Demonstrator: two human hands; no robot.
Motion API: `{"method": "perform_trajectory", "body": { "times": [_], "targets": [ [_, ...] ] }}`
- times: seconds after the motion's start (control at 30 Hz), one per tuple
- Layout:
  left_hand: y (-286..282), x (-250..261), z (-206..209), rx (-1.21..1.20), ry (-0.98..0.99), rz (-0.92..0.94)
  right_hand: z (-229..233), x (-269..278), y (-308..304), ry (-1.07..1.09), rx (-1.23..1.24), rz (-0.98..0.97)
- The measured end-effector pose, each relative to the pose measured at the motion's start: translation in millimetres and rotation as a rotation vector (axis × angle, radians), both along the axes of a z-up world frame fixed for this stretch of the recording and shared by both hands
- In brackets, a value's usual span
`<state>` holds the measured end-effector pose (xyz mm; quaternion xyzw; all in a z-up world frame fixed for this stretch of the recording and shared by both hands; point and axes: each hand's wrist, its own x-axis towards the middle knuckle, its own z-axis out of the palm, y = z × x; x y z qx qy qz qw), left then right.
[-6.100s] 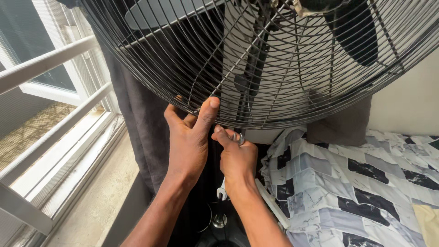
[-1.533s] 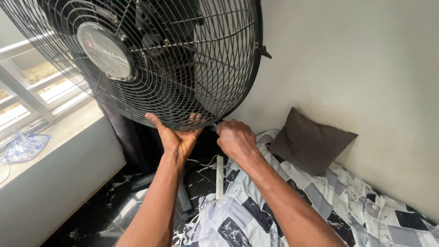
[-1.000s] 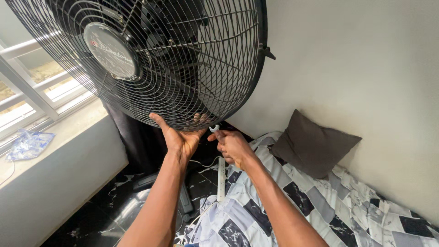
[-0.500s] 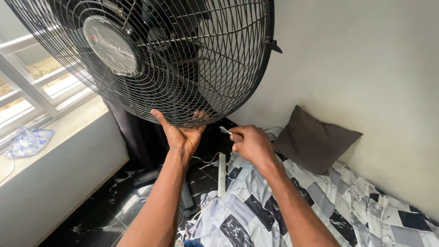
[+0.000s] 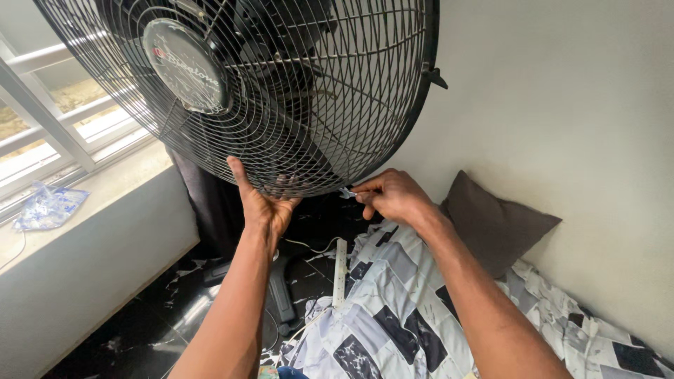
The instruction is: The person uses a wrench to tighten bolts on the front cage of a standing fan. They work around the perimeter of the fan cage, securing multiple fasteners to reattach the protective grill.
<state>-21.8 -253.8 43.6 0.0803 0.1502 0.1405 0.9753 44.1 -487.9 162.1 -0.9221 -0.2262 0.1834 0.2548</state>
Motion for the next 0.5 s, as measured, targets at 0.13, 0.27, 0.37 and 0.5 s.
{"method": "perform_trajectory", "body": {
  "times": [0.13,0.27,0.37,0.5],
  "targets": [
    [-1,4,-9,0.021,0.033,0.01,-9,27,0,0.221,0.184,0.03],
    [-5,7,-15,0.013,0.094,0.012,-21,28,5,0.261,0.21,-0.056],
    [-8,2,-10,0.041,0.043,0.009,-26,28,3,0.258,0.254,-0.003],
    [-11,-4,-1,0.03,-0.011,-0.032,-50,19,-6,0.392,0.417,-0.097]
  ]
}}
